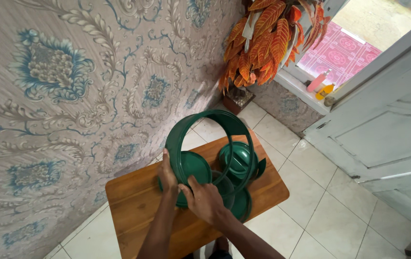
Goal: The person assembles a green plastic container set on a wooden table. They separate stacked components, attach a handle to the main container, and place the lid on top. The person then repeats the process with a second identical container.
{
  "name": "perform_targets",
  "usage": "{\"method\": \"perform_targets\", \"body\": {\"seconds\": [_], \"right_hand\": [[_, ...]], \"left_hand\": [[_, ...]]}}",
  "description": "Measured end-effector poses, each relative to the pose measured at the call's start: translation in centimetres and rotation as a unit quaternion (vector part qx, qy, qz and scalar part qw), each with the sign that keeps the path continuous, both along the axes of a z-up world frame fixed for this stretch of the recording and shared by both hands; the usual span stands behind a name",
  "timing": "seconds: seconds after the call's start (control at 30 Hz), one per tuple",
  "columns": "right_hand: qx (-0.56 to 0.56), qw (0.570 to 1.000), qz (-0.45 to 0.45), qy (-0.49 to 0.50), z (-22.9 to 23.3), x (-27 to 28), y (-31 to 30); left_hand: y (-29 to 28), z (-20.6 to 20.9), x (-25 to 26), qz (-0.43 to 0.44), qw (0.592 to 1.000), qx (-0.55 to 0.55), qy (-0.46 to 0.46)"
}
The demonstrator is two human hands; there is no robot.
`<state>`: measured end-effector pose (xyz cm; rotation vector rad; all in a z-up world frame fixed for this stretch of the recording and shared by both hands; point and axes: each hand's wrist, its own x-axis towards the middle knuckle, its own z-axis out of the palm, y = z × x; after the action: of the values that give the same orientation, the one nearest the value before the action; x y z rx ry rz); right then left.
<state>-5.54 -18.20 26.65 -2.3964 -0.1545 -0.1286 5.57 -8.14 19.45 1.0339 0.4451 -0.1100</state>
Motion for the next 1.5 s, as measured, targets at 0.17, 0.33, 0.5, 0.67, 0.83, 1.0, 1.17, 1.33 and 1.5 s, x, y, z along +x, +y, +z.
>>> {"method": "perform_targets", "body": {"seconds": [0.17,0.33,0.5,0.67,0.83,1.0,1.17,1.33,1.5], "right_hand": [[0.014,1.000,0.006,0.012,0.4,-0.4,-0.3],[0.019,1.000,0.004,-0.002,1.4,-0.8,-0.4],[0.056,0.997,0.020,0.041,2.8,-1.5,-1.1],[0.064,0.998,0.000,-0.007,3.5,-1.4,-0.7],[0.041,0.995,-0.012,-0.090,4.8,-0.7,-1.0],[0.227,0.970,-0.059,-0.060,5.8,0.3,-1.8],[0.337,0.936,-0.102,0.002,4.6,0.9,-2.8],[0.361,0.928,-0.094,-0.001,3.4,1.0,-3.8],[0.332,0.941,-0.060,-0.010,2.9,0.5,-3.7]], "left_hand": [[-0.2,-0.9,0.0,-0.012,1.000,-0.002,-0.007],[0.5,-3.2,0.9,-0.024,0.998,0.013,-0.050],[2.7,-2.1,1.1,-0.026,0.996,-0.003,-0.089],[0.9,-0.8,1.0,-0.007,0.999,0.004,-0.044],[0.4,-1.9,0.1,0.018,0.990,0.097,-0.097],[-0.1,-3.3,-2.2,0.041,0.968,0.167,-0.185],[-0.3,-3.0,-4.0,0.053,0.946,0.206,-0.245],[0.2,0.8,-4.0,0.011,0.932,0.216,-0.291],[1.1,6.3,-3.4,-0.047,0.934,0.223,-0.277]]}}
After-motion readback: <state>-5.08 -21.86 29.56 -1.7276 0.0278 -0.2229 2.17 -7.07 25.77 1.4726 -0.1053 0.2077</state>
